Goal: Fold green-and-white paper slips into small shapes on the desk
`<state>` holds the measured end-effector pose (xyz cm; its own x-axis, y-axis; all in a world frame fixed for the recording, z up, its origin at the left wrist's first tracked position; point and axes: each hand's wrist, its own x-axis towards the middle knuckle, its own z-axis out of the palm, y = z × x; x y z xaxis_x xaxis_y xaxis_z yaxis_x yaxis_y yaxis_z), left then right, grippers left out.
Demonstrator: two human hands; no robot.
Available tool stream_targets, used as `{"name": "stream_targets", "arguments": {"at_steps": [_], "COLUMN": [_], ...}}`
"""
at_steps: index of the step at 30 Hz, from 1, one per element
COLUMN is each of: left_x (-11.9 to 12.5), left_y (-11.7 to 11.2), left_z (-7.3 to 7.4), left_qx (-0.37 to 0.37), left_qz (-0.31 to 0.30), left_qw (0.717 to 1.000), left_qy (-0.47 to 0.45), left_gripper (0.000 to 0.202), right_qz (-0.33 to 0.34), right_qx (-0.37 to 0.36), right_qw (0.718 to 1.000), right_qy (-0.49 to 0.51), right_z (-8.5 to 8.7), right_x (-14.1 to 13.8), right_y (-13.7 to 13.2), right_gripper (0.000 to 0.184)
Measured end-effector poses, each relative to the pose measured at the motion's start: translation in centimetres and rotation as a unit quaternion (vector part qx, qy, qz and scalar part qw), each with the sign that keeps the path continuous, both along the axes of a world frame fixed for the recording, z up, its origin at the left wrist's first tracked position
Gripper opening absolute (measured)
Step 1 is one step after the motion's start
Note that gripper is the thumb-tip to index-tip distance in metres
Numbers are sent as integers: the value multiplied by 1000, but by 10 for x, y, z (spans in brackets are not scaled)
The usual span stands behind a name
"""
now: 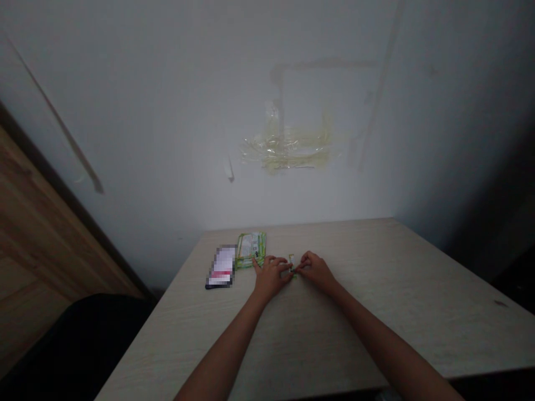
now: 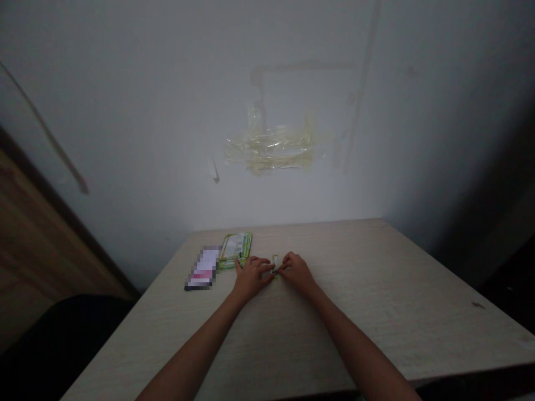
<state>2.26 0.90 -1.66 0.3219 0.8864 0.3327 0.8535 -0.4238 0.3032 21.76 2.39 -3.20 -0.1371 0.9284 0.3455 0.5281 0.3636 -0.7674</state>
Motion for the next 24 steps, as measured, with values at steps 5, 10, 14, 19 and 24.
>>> {"name": "stream_targets", "arguments": {"at_steps": [5, 10, 14, 19, 24], "left_x": [0, 0, -1, -2, -3], "left_y": [-1, 0, 0, -1, -2], "left_z": [2, 1, 1, 2, 3], "left_qx": [-10, -18, -10, -13, -14], "left_qz": [8, 3, -9, -9, -19], "left_qw": [1000, 1000, 1000, 1000, 1000], "left_qy": [22, 6, -7, -8, -5], "left_gripper": [28, 30, 29, 25, 23], "right_qz": [-27, -48, -52, -23, 30], "right_qx": [4, -1, 5, -23, -53], "right_qw": [1000, 999, 998, 998, 995], "right_qy": [-10, 11, 20, 59, 75], "right_z": [-1, -4, -7, -9, -6], "right_x": [-3, -8, -8, -2, 3], "right_y": [8, 12, 13, 11, 3], "right_gripper": [21, 20, 19, 21, 23]}}
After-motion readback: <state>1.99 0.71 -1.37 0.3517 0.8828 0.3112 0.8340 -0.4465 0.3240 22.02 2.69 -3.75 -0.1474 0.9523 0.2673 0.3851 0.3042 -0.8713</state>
